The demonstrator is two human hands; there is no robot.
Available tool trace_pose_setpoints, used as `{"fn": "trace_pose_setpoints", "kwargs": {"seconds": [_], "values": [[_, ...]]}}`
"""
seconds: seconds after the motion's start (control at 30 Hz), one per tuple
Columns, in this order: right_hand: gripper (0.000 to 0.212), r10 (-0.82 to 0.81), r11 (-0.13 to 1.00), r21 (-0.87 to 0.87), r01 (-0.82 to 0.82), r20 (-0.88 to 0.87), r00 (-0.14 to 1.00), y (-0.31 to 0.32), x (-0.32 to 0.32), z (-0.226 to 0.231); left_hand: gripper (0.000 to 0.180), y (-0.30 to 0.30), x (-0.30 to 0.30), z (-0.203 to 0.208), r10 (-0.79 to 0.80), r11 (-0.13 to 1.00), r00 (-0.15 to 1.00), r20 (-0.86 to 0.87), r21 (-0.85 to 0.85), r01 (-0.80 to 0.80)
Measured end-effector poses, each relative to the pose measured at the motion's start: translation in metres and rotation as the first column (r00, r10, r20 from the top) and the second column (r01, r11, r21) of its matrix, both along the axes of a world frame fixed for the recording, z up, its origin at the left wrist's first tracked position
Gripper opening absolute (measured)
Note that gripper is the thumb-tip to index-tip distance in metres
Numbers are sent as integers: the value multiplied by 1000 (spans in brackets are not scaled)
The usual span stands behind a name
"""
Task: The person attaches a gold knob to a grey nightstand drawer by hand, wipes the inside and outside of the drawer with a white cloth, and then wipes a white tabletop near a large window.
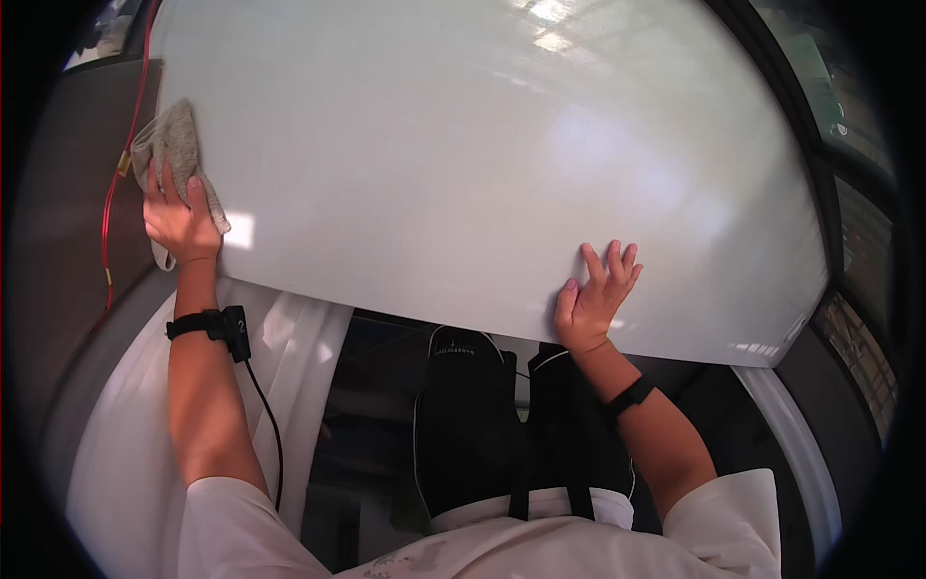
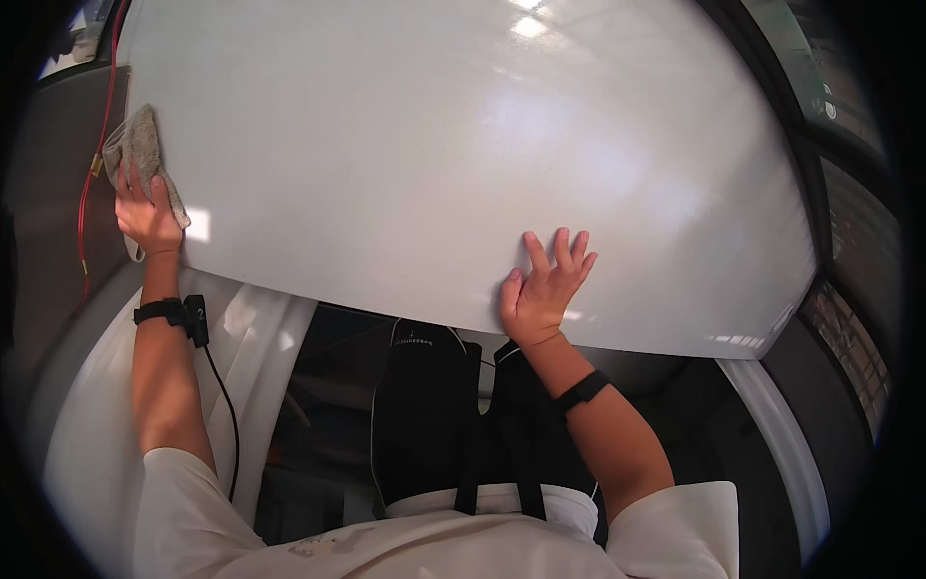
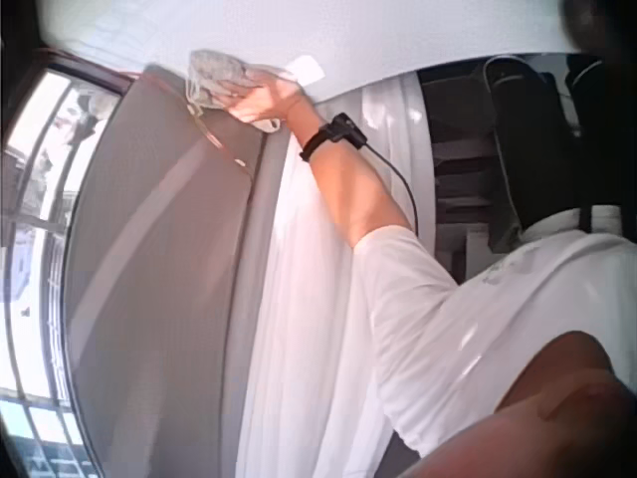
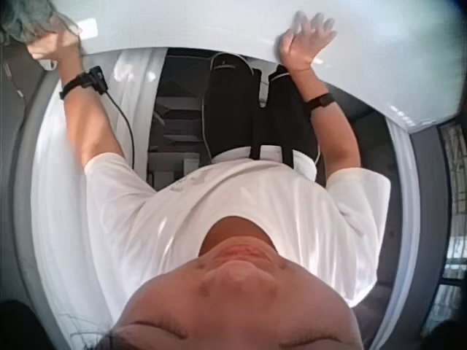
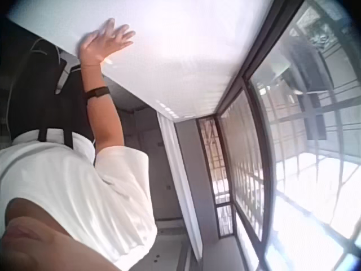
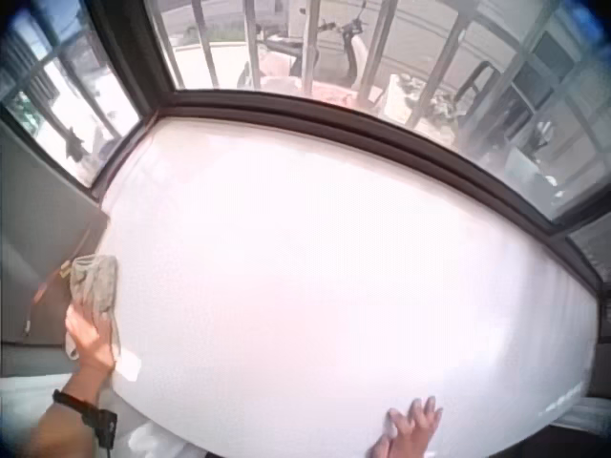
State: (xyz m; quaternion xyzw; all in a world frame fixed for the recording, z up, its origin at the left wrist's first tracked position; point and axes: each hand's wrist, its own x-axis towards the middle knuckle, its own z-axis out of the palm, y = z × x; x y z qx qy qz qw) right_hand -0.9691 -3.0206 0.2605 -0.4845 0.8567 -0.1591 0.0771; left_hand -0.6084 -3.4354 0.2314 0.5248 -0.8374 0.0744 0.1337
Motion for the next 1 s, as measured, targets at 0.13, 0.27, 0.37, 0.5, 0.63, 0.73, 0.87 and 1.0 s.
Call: {"fn": "trace_pose_setpoints", "kwargs": {"seconds": [0.13,0.27,0.37,0.5,0.63,0.73,0.87,1.0], "values": [[54,-61,998,18,59,174,983,-10,12,9,62,-2,18,1,75,994,994,-80,91,-67],[45,65,992,-125,-11,437,897,-13,-21,43,64,50,-30,13,194,965,971,139,150,-215],[43,129,935,-332,123,642,756,47,-45,40,69,175,-102,8,269,945,958,102,164,-283],[43,-37,916,-326,233,509,860,173,-105,49,69,331,-202,20,171,963,978,120,191,-192],[36,-296,895,-190,403,422,857,271,-161,41,72,436,-334,40,-162,957,985,59,251,142],[37,-320,890,-169,424,431,844,312,-167,39,75,520,-405,46,-454,854,890,35,302,424],[40,-359,880,-123,460,463,810,289,-168,60,70,561,-461,53,-682,663,726,-86,346,664],[45,-287,892,-197,407,450,846,238,-158,74,65,543,-450,53,-685,633,715,-141,370,680]]}}
